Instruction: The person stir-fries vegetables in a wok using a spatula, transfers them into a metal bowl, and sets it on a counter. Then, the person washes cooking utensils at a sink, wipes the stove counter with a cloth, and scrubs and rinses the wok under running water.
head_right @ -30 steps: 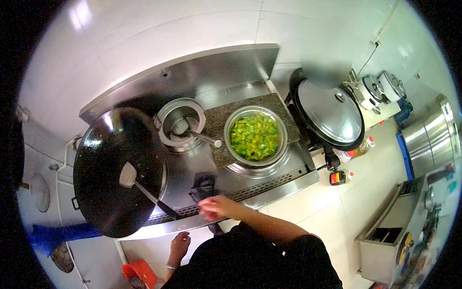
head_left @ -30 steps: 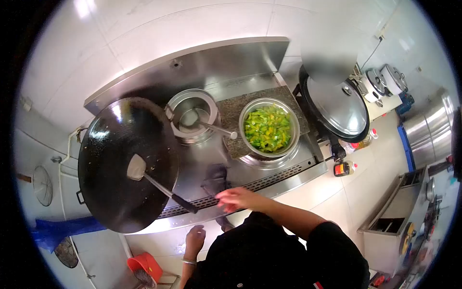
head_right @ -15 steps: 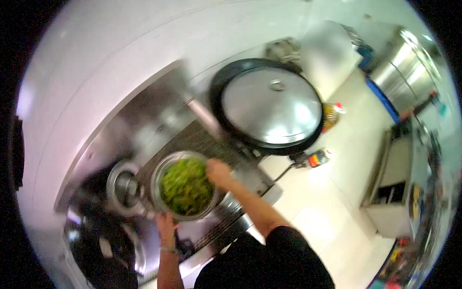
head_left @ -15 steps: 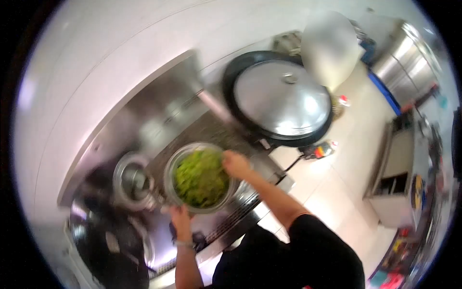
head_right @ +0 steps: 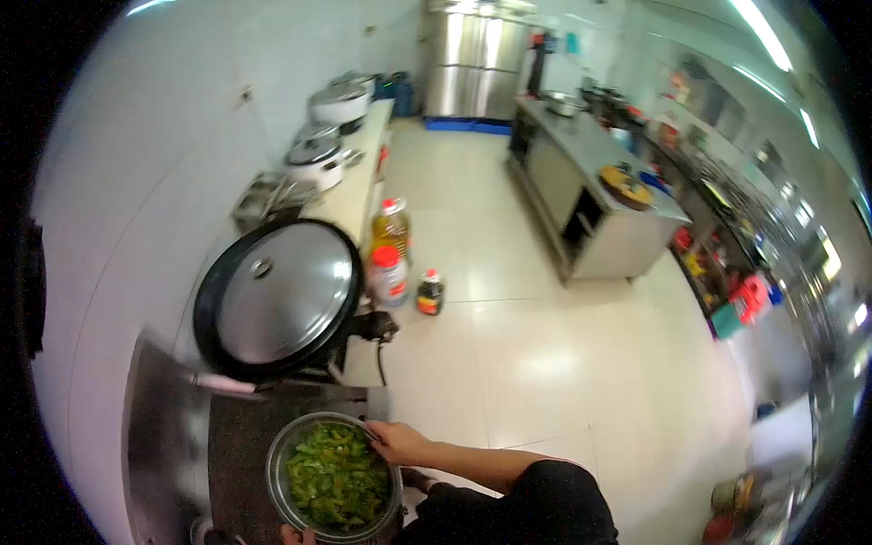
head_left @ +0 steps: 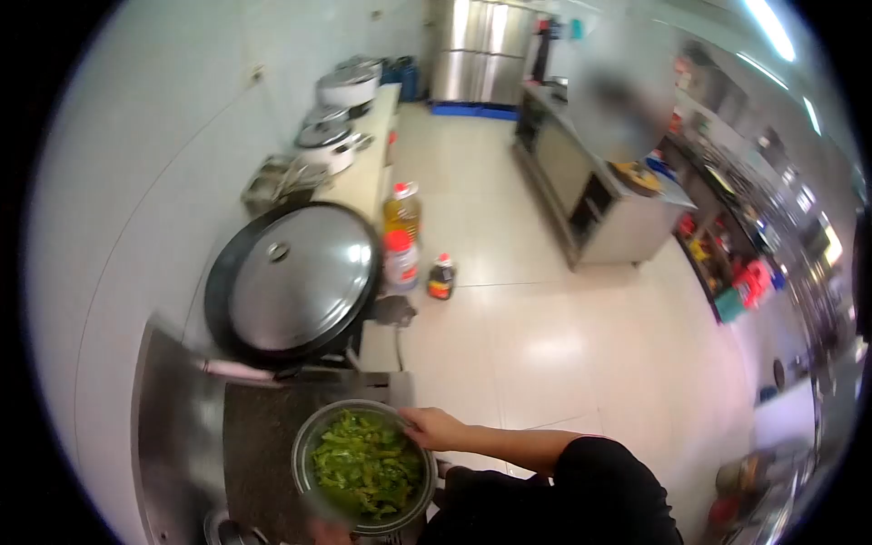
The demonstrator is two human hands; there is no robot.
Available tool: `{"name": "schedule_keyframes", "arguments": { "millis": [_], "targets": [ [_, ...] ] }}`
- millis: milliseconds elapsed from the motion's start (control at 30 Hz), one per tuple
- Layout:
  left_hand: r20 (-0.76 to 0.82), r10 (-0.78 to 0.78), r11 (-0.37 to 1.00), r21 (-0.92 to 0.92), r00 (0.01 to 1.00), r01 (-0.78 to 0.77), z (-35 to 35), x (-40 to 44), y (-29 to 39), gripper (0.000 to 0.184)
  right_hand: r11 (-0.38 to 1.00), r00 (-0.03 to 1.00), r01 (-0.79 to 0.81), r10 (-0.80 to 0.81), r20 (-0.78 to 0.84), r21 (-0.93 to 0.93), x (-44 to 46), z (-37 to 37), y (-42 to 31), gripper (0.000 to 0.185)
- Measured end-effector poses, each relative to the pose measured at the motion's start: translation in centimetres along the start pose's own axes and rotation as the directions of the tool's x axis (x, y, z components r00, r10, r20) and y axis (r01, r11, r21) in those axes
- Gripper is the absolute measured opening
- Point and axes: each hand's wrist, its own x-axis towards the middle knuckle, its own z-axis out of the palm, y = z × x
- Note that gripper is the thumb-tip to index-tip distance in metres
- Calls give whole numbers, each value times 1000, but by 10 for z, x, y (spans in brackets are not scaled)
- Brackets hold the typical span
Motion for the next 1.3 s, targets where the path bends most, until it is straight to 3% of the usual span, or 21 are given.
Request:
{"name": "schedule_keyframes", "arguments": {
  "millis": [33,100,133,233,267,300,367,433,500,567,633,667,767,833,900,933,1000,1033,1133,1200,1300],
  "targets": [
    [24,53,999,-1,998,-53,12,5,-4,46,998,996,-59,60,-66,14,-29,-17,3,34],
    [69,309,916,-289,948,-278,50,14,-11,35,992,978,-124,123,-171,1,-95,-56,7,37],
    [217,235,972,-70,948,-225,10,-47,96,27,983,949,-172,181,-260,55,-130,-71,7,40],
    [222,513,847,-290,829,-446,95,-11,65,23,949,832,-279,315,-458,147,-225,-110,6,44],
    [324,583,803,-84,746,-591,99,-16,90,23,922,771,-335,387,-506,195,-254,-120,8,45],
    [341,613,774,-79,713,-628,97,-39,128,23,919,740,-334,394,-545,211,-281,-131,8,45],
    [492,599,801,-356,632,-482,105,-108,200,23,839,580,-447,537,-612,311,-337,-153,11,44],
    [545,657,750,-407,521,-521,152,-101,214,24,803,484,-444,588,-648,397,-374,-171,13,44],
    [620,664,746,-512,418,-425,210,-123,239,27,770,395,-417,632,-667,483,-427,-196,38,44],
    [646,663,729,-440,379,-525,254,-142,270,30,784,284,-348,611,-739,514,-462,-215,60,44],
    [704,550,812,-322,450,-487,292,-196,317,30,761,239,-325,641,-729,562,-509,-244,87,45],
    [650,632,765,-433,422,-477,331,-207,326,19,750,212,-349,647,-732,562,-533,-262,106,46],
    [774,548,797,-367,318,-480,404,-261,394,23,725,137,-355,664,-735,590,-596,-311,148,47],
    [723,609,754,-402,326,-519,461,-303,425,19,711,120,-311,688,-716,631,-641,-360,168,47],
    [692,704,689,-613,159,-387,497,-339,455,23,728,92,-323,660,-746,604,-670,-394,183,47],
    [691,704,691,-615,162,-381,513,-357,471,23,728,45,-319,651,-758,607,-689,-408,200,47],
    [815,548,774,-408,189,-485,535,-408,521,21,725,4,-316,646,-763,612,-723,-442,230,47],
    [815,546,778,-407,194,-479,559,-427,542,21,713,-50,-270,661,-748,648,-739,-463,244,46],
    [841,533,760,-424,99,-492,627,-458,597,10,699,-169,-211,663,-730,684,-767,-498,301,45],
    [850,527,708,-452,-19,-543,680,-479,637,12,710,-292,-114,645,-706,695,-786,-531,337,43],
    [859,487,684,-486,-155,-544,778,-503,700,23,691,-365,-97,645,-671,717,-824,-597,386,42]
  ]
}}
